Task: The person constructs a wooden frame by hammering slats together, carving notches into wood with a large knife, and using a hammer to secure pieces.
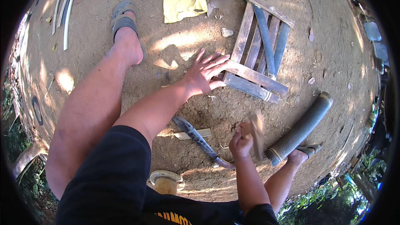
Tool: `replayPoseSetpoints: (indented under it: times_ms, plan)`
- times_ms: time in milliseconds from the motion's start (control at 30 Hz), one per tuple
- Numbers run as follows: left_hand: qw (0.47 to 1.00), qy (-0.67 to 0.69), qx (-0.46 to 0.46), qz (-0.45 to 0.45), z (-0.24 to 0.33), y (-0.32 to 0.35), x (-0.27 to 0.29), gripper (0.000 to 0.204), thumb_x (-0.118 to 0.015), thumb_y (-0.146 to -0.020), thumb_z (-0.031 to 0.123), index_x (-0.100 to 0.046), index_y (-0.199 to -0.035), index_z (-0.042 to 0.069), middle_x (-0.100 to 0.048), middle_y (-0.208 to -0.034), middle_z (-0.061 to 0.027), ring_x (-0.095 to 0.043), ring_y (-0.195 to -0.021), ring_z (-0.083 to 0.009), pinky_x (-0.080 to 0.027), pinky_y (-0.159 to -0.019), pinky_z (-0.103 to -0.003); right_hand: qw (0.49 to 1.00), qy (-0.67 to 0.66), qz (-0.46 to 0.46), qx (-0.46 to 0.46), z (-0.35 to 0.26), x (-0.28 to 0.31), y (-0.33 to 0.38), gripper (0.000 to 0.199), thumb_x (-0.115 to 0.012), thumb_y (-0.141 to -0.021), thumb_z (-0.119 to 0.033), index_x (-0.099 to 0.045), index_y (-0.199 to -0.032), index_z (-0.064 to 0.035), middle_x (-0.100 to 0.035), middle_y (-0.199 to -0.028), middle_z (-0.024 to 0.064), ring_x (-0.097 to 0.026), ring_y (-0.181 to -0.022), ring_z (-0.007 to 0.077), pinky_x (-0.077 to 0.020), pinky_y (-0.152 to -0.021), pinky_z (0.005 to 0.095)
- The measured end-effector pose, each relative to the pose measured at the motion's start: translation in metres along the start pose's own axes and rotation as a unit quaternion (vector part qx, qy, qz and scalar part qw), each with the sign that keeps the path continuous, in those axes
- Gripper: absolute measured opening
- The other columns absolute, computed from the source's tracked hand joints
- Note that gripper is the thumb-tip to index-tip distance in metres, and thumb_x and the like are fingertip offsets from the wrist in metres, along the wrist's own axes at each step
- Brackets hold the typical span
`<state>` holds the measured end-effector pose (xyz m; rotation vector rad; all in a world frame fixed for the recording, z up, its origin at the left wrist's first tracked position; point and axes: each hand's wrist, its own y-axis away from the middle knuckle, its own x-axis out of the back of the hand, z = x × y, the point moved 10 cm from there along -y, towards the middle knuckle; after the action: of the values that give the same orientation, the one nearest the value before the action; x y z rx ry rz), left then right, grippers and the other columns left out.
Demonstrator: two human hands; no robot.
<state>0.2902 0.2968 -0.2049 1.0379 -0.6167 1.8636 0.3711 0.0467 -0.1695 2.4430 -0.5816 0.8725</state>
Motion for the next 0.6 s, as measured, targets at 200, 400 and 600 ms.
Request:
replayPoseSetpoints:
  times_ms: [200, 400, 600]
  plan:
    - [0.999, 0.031, 0.012, -0.023, 0.001, -0.003, -0.001, 0.080, -0.065, -0.090, 0.057, -0.037, -0.156, 0.022, -0.029, -0.166, 0.0012, -0.022, -0.154, -0.0230, -0.002, -0.127, -0.055, 0.999, 0.020, 0.035, -0.015, -0.014, 0.009, -0.010, 0.047, -0.061, -0.097, -0.011, -0.044, -0.139, -0.0007, -0.067, -0.100, 0.0304, -0.068, -0.085, 0.0494, -0.0554, -0.074, 0.0538]
    - [0.999, 0.007, 0.014, -0.041, -0.007, 0.006, -0.004, 0.076, -0.062, -0.093, 0.053, -0.036, -0.157, 0.019, -0.028, -0.166, 0.0001, -0.019, -0.155, -0.0228, 0.000, -0.127, -0.055, 0.985, 0.135, -0.070, -0.085, -0.026, 0.003, -0.024, 0.044, -0.059, -0.097, -0.013, -0.047, -0.138, -0.0017, -0.068, -0.099, 0.0277, -0.068, -0.080, 0.0487, -0.0540, -0.071, 0.0535]
    - [0.999, 0.002, 0.009, -0.033, -0.001, 0.002, -0.006, 0.078, -0.063, -0.092, 0.053, -0.037, -0.156, 0.017, -0.029, -0.166, 0.0005, -0.019, -0.155, -0.0223, -0.001, -0.127, -0.054, 0.967, 0.195, -0.114, -0.118, -0.015, -0.002, -0.020, 0.048, -0.059, -0.100, -0.021, -0.045, -0.141, 0.0008, -0.068, -0.086, 0.0277, -0.068, -0.077, 0.0470, -0.0519, -0.069, 0.0545]
